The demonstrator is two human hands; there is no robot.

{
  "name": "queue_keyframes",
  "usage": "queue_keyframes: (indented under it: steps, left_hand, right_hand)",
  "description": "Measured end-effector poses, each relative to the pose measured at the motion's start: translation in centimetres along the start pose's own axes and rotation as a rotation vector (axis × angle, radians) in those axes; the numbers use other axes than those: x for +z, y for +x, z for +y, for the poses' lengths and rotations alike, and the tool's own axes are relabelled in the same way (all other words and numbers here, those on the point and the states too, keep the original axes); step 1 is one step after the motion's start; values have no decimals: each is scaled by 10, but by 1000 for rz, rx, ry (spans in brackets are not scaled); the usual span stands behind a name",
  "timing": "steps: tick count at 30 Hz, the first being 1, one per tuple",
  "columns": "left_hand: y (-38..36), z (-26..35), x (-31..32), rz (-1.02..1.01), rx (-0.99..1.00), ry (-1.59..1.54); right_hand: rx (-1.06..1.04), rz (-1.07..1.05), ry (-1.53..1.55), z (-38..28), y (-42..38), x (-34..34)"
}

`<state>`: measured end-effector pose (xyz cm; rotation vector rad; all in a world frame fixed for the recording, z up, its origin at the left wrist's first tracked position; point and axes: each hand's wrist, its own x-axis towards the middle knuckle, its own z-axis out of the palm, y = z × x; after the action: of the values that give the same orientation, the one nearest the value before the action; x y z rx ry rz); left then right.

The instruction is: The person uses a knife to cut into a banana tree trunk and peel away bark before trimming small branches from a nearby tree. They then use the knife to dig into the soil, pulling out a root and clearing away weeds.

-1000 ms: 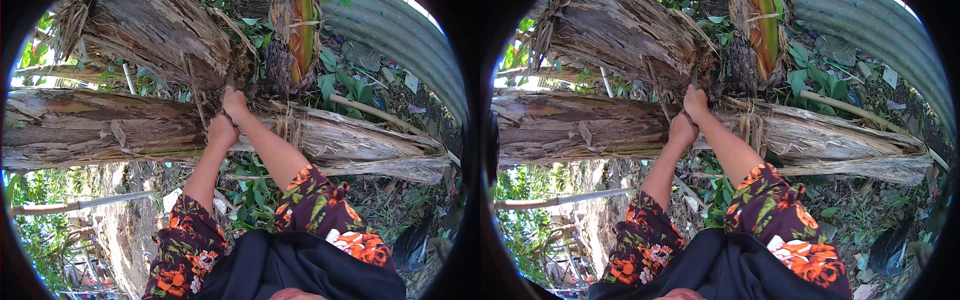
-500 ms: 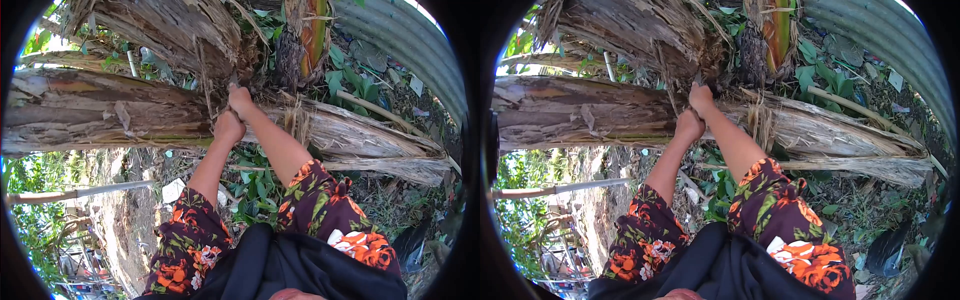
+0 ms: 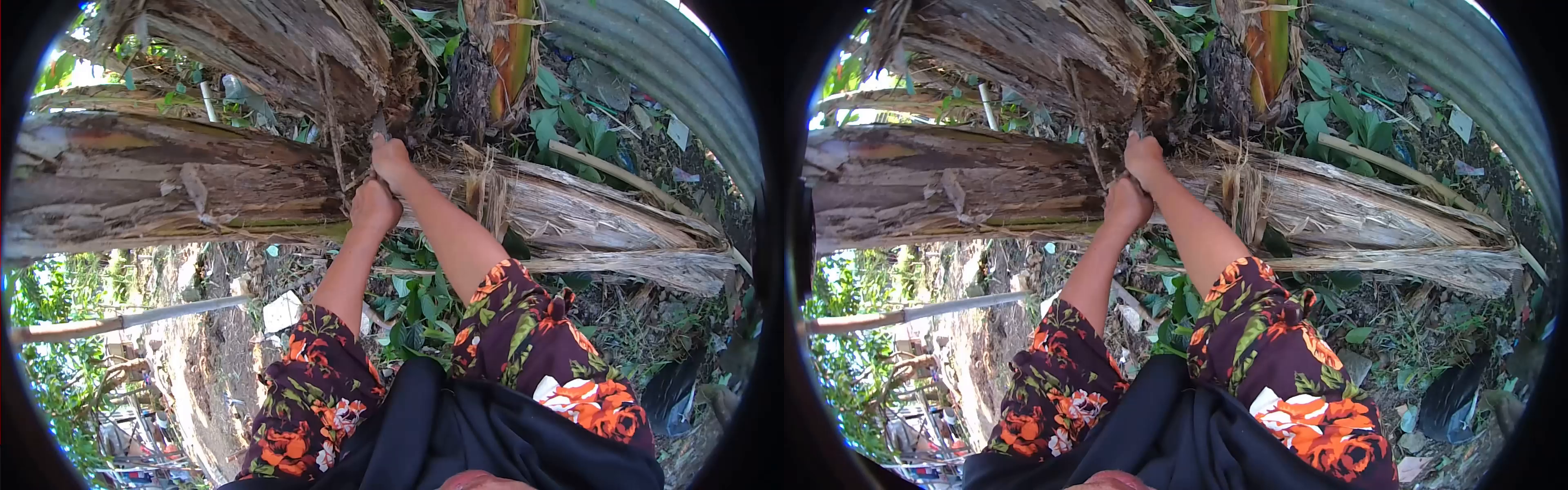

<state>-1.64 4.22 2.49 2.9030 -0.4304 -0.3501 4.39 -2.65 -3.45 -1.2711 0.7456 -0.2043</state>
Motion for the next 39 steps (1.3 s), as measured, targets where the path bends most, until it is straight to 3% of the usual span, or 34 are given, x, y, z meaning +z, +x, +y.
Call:
queue_keyframes:
  steps: [2,4,6,8,10,13,17,20,22,25,27,30,35,39]
  left_hand:
    - [-8,2,-1,12,22,-5]
    - [-15,-10,14,78,36,-33]
    - [-19,-24,27,13,48,-20]
    - [-15,-45,42,-49,61,13]
    - [14,-49,41,-71,-77,-5]
    - [17,-50,39,-109,-89,5]
    - [15,-46,33,-109,-60,9]
    - [-1,-35,23,-78,-76,42]
    - [-18,-31,17,-69,-68,55]
    - [-36,-6,-3,-88,-38,134]
    - [-42,11,-15,83,101,62]
    - [-31,34,-28,100,105,149]
    - [-21,65,-32,125,115,184]
    - [3,67,-27,100,108,221]
  right_hand:
    - [100,-113,140,-2,-4,-6]
    - [60,-100,13,1,-24,-12]
    - [59,-270,-151,9,-35,-13]
    - [90,-169,-124,62,-9,17]
    - [51,-112,-173,50,1,27]
    - [57,-71,-252,49,-8,28]
    - [162,-146,-158,48,-1,25]
    - [173,-132,47,50,-1,26]
    - [312,-122,259,30,-32,8]
    - [246,-31,377,10,-48,-9]
    - [200,-58,431,-8,-50,-25]
    - [70,-140,683,-35,-46,-47]
    - [81,-167,750,-50,-21,-62]
    - [65,-111,557,-52,0,-56]
